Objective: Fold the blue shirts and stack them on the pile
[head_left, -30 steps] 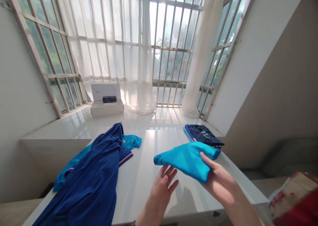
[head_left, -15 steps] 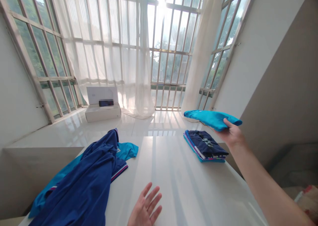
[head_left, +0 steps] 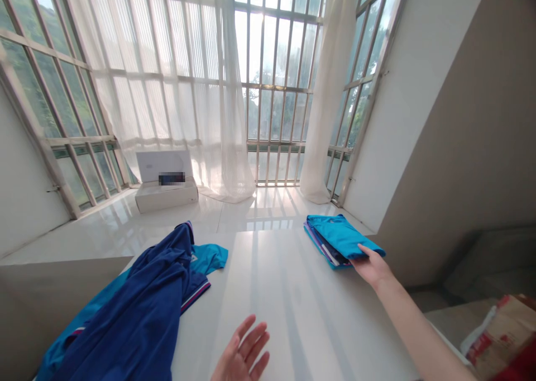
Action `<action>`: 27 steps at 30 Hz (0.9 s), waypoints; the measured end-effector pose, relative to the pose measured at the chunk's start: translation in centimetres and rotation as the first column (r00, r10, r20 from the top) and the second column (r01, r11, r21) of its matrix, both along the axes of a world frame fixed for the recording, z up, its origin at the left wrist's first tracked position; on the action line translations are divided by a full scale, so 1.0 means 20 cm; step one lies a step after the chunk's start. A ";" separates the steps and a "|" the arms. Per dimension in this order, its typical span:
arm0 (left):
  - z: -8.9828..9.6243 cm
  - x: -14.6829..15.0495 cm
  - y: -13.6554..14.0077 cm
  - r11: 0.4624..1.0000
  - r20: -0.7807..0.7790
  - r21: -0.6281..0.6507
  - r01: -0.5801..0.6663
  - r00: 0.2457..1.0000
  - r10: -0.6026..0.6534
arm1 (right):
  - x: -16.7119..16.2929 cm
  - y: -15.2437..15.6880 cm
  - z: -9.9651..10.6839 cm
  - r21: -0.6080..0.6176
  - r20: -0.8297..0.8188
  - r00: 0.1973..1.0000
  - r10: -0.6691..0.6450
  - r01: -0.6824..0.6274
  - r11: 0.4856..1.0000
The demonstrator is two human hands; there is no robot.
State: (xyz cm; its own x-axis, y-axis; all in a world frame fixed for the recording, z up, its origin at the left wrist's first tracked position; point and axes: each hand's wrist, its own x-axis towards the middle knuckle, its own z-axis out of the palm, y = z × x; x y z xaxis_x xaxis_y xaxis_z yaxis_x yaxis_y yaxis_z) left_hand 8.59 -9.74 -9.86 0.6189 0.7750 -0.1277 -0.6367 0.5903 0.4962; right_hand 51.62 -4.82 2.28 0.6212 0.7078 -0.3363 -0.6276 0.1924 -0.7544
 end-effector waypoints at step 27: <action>0.58 -0.44 -0.14 0.686 -0.693 0.697 0.207 0.439 0.572 | -0.14 -0.18 -0.09 -0.261 0.131 0.974 0.186 -0.147 0.954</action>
